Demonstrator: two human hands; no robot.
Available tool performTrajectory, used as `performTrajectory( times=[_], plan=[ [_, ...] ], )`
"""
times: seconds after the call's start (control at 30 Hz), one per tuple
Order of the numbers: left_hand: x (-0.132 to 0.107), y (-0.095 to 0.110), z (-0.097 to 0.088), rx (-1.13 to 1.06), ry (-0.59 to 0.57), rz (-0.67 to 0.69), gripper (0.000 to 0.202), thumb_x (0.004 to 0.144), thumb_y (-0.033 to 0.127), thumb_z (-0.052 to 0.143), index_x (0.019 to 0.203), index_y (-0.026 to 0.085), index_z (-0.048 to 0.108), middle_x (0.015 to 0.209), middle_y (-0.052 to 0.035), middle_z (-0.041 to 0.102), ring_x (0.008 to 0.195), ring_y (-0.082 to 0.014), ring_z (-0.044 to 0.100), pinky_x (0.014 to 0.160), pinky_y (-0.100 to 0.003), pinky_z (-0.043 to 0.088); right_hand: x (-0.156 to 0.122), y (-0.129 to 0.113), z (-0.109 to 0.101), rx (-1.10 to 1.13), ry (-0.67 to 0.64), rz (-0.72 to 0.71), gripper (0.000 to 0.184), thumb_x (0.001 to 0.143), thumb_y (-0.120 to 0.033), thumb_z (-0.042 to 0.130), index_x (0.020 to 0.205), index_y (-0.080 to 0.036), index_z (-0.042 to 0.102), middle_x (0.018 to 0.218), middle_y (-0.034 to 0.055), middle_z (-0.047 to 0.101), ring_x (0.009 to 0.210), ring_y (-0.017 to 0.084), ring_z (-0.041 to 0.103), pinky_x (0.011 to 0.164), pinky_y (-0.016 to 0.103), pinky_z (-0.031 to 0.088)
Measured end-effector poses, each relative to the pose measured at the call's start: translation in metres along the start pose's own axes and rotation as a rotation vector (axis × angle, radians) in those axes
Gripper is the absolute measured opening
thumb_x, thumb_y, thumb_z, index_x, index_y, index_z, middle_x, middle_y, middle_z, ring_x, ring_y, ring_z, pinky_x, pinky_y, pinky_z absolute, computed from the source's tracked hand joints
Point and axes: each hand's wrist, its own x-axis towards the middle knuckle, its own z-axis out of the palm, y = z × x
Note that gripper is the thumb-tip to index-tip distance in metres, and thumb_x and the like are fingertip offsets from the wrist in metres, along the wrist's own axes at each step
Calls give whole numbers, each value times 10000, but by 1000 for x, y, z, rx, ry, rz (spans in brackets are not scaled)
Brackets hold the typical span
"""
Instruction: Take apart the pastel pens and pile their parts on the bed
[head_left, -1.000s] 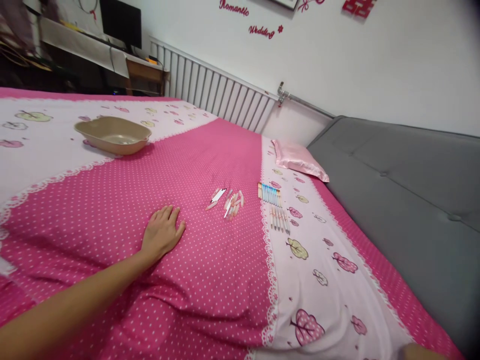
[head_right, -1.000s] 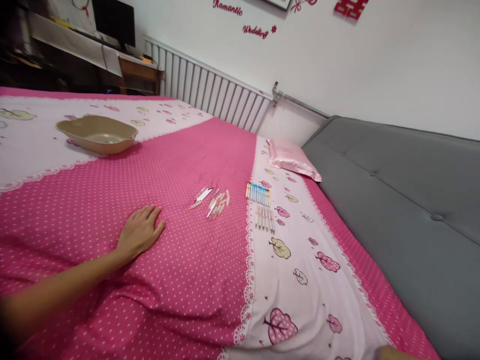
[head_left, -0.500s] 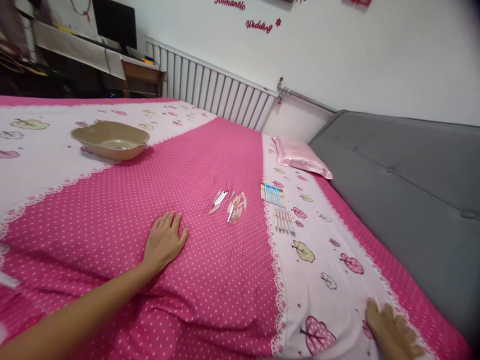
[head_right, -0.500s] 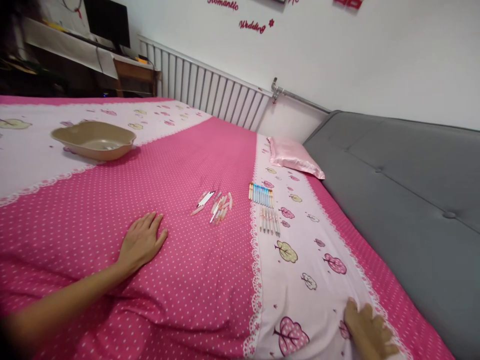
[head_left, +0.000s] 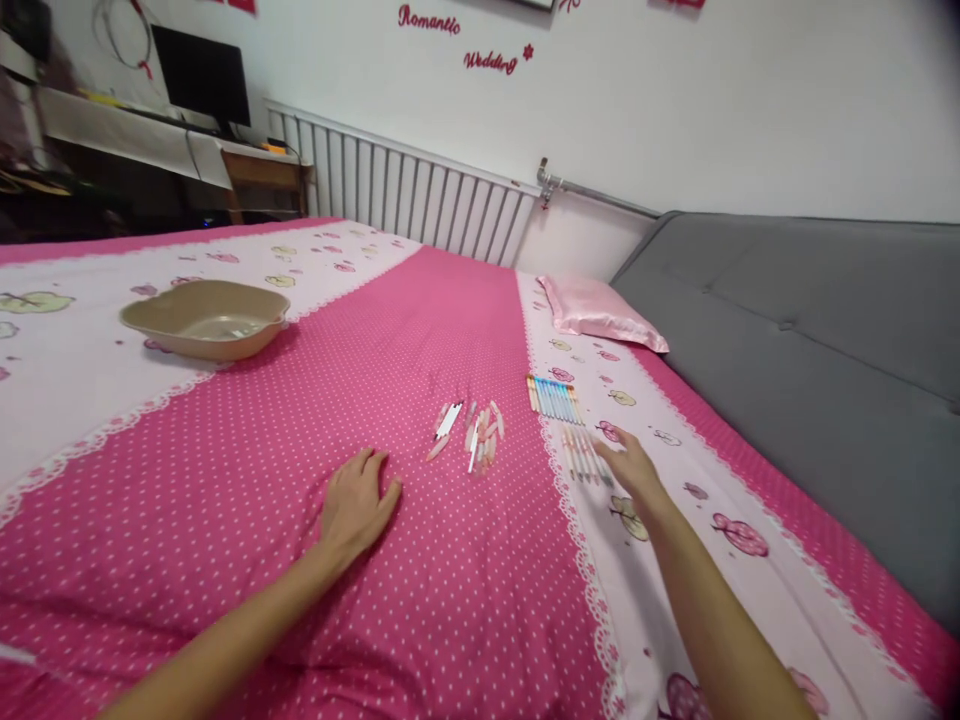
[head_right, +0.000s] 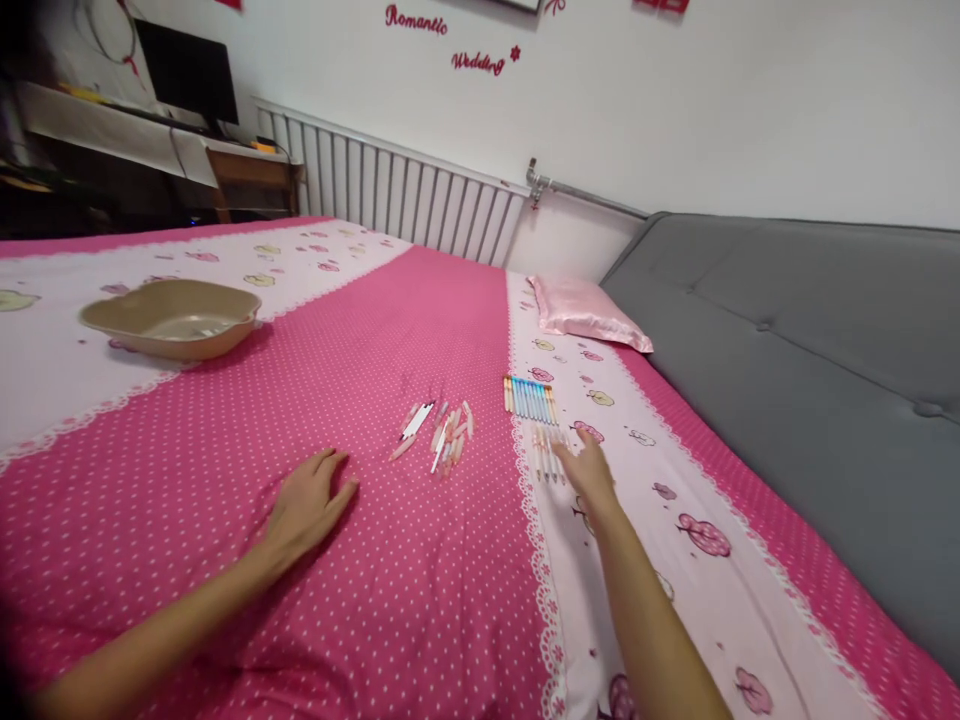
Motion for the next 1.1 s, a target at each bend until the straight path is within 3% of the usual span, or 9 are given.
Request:
performTrajectory(
  times=[0.13, 0.23, 0.37, 0.5, 0.6, 0.7, 0.87, 1.1],
  plan=[
    [40, 11, -5, -258, -27, -80, 522, 862, 415, 315, 1204, 85, 531, 1232, -151, 566, 1070, -249, 561, 907, -384, 452, 12, -66, 49, 118, -124, -60, 698, 811, -529, 479, 1363, -119, 358, 1404, 136, 426, 1222, 258, 478, 974, 383, 417],
    [77, 23, -8, -373, -51, -146, 525, 853, 416, 346, 1198, 69, 537, 1227, -182, 569, 1038, -268, 581, 868, -408, 464, 19, -96, 79, 135, -172, -107, 620, 802, -411, 545, 1319, -90, 429, 1348, 141, 495, 1205, 243, 496, 972, 354, 412],
    [126, 46, -1, -446, -60, -151, 469, 846, 405, 388, 1144, 105, 590, 1197, -156, 611, 1070, -255, 585, 869, -365, 461, 23, -102, 111, 110, -132, -97, 477, 812, -264, 521, 1253, -81, 508, 1234, 164, 585, 1108, 250, 566, 941, 377, 417],
    [157, 65, 24, -460, -42, -139, 414, 825, 385, 444, 1095, 126, 621, 1138, -141, 650, 1035, -239, 608, 843, -329, 466, 25, -88, 128, 94, -98, -76, 344, 788, -169, 494, 1104, -119, 622, 1024, 118, 686, 918, 212, 638, 830, 327, 461],
    [157, 69, 45, -445, -23, -142, 398, 829, 348, 442, 1116, 128, 609, 1103, -143, 657, 986, -242, 620, 815, -344, 468, 26, -82, 126, 88, -77, -84, 264, 766, -186, 510, 974, -172, 672, 890, 62, 707, 807, 185, 643, 745, 292, 466],
    [145, 67, 52, -415, -6, -105, 351, 816, 306, 470, 1087, 142, 620, 1071, -125, 660, 928, -230, 627, 787, -334, 463, 24, -84, 120, 94, -131, -111, 164, 738, -202, 548, 815, -187, 691, 775, 32, 709, 723, 165, 639, 677, 262, 451],
    [133, 66, 41, -310, -3, 1, 299, 825, 290, 462, 1019, 165, 651, 1006, -94, 668, 839, -210, 619, 696, -301, 436, 13, -95, 117, 71, -318, -146, 93, 704, -175, 608, 741, -196, 691, 723, 13, 707, 676, 148, 640, 597, 230, 413],
    [134, 66, 31, -245, -107, 21, 246, 764, 257, 515, 925, 199, 691, 789, -50, 679, 711, -186, 596, 572, -258, 360, -1, -110, 131, -269, -295, -146, 77, 687, -242, 695, 750, -214, 660, 770, 22, 695, 715, 162, 639, 583, 239, 386]
  ],
)
